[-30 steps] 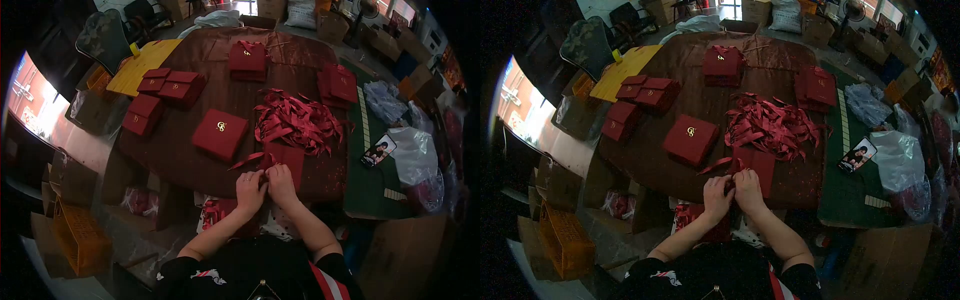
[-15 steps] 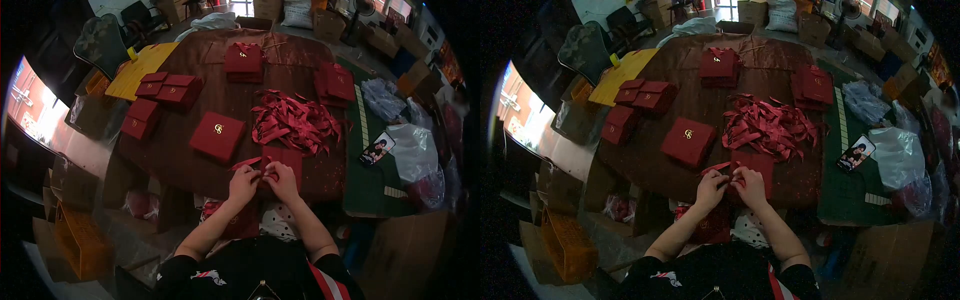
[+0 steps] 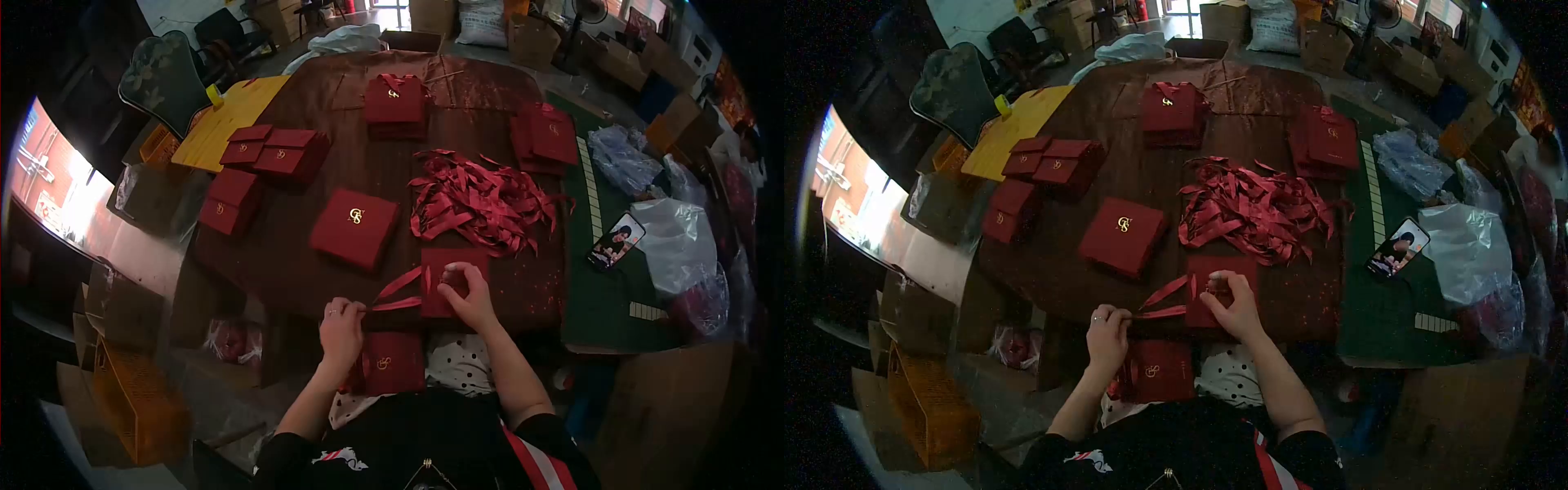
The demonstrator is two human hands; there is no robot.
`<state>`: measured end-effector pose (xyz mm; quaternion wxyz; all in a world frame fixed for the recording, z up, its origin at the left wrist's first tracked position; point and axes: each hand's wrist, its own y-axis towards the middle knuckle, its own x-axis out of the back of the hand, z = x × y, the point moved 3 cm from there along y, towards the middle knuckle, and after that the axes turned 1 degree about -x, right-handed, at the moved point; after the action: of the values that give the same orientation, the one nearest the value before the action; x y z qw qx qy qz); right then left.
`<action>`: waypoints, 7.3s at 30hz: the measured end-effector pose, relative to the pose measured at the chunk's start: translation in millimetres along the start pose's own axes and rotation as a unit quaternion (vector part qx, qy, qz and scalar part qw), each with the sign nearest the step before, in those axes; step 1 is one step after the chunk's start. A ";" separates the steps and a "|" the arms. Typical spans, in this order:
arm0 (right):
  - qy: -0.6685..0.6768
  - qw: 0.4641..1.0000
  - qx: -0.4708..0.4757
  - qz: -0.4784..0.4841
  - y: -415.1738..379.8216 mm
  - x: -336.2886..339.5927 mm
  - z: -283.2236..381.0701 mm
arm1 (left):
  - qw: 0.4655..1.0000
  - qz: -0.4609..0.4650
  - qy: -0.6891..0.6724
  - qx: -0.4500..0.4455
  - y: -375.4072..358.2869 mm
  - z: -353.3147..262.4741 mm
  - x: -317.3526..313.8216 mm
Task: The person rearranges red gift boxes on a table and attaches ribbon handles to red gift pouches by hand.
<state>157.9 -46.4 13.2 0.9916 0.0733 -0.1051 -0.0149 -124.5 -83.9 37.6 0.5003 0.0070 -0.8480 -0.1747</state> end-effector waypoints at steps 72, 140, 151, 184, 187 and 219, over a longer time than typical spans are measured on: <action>-0.086 0.990 0.018 -0.114 -4.1 -30.8 25.7 | 0.996 -0.077 -0.050 -0.022 44.8 -68.3 7.8; -0.265 0.949 0.133 0.109 25.5 -24.7 34.7 | 0.959 -0.051 -0.275 0.040 38.1 -69.4 -62.8; -0.230 0.956 0.171 0.068 14.3 -30.8 27.0 | 0.966 -0.043 -0.255 0.010 42.0 -67.1 -62.4; -0.131 0.991 0.001 0.025 15.6 -32.9 29.2 | 0.912 0.135 -0.378 0.083 59.1 -36.9 -56.6; -0.061 0.996 -0.058 0.039 16.6 -35.4 20.6 | 0.978 0.059 -0.199 0.033 62.9 -46.8 -52.4; -0.460 0.863 0.205 0.036 26.7 108.4 41.1 | 0.968 0.096 -0.084 -0.217 39.4 -86.6 -46.7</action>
<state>255.6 -30.7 79.4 0.7932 0.2560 -0.5525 0.0111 -21.1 -63.3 48.0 0.4308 -0.1976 -0.8256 -0.3061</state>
